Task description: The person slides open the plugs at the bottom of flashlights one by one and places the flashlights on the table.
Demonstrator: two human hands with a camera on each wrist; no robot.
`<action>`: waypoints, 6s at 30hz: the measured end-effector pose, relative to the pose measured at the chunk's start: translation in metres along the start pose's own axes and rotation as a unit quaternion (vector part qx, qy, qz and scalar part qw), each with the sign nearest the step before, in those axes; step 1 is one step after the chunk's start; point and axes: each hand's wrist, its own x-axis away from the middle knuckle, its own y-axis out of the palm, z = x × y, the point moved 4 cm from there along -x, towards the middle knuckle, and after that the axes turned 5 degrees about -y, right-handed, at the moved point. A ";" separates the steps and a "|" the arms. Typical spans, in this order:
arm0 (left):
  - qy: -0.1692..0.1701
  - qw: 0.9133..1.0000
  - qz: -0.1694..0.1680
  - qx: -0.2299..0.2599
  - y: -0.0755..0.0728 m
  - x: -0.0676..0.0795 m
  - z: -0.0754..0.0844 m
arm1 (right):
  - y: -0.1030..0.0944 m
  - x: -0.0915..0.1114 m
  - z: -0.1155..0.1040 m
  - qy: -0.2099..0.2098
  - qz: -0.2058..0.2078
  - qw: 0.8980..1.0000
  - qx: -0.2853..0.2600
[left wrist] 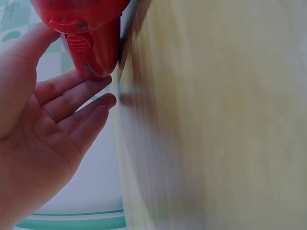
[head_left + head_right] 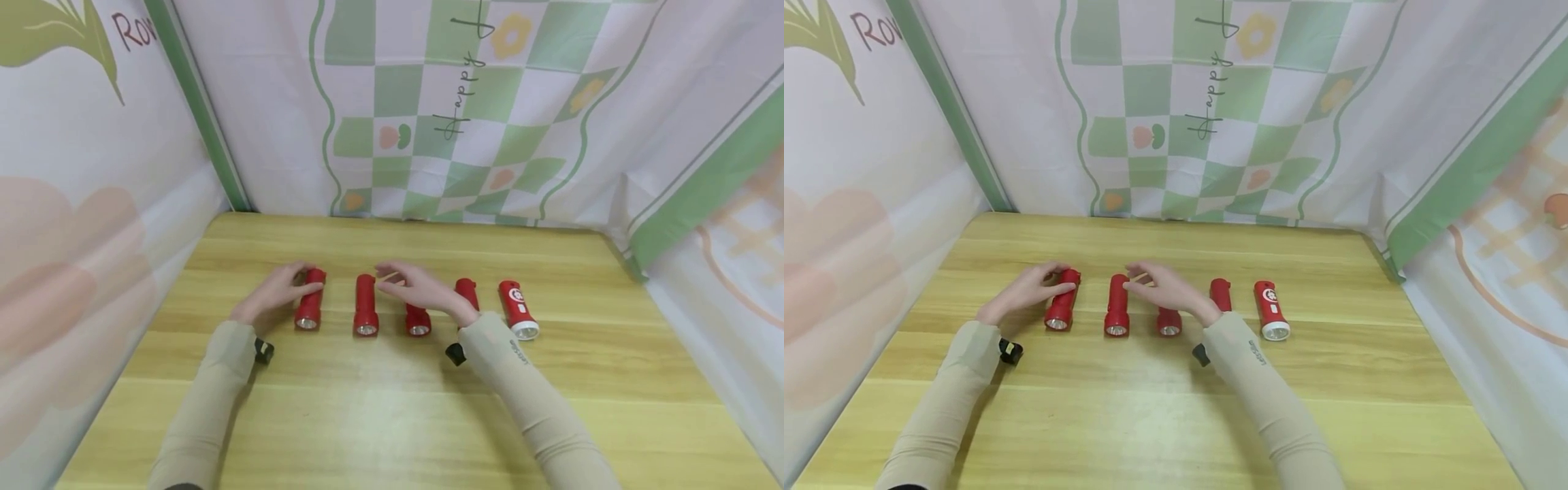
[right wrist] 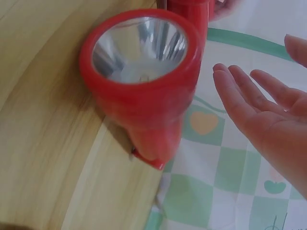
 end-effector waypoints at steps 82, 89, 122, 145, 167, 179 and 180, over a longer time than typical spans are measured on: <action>0.015 1.000 0.010 0.013 -0.007 -0.006 -0.009 | 0.092 -0.067 -0.051 0.042 -0.025 0.998 0.025; 0.015 1.000 0.006 0.017 -0.008 -0.005 -0.010 | 0.097 -0.069 -0.052 0.054 -0.020 0.997 0.042; 0.014 1.000 0.005 0.011 -0.007 -0.005 -0.009 | 0.111 -0.076 -0.047 0.125 -0.002 0.992 -0.005; 0.004 1.000 0.011 0.024 -0.008 -0.002 -0.006 | 0.112 -0.076 -0.049 0.132 0.006 0.991 0.004; 0.006 0.997 0.035 0.074 -0.016 -0.001 0.016 | 0.094 -0.067 -0.051 0.094 0.036 0.995 0.005; -0.041 0.985 0.055 0.156 -0.019 -0.001 0.024 | 0.083 -0.061 -0.056 0.073 0.050 0.996 0.032; -0.042 0.984 0.059 0.164 -0.020 -0.001 0.025 | 0.083 -0.060 -0.057 0.070 0.050 0.996 0.035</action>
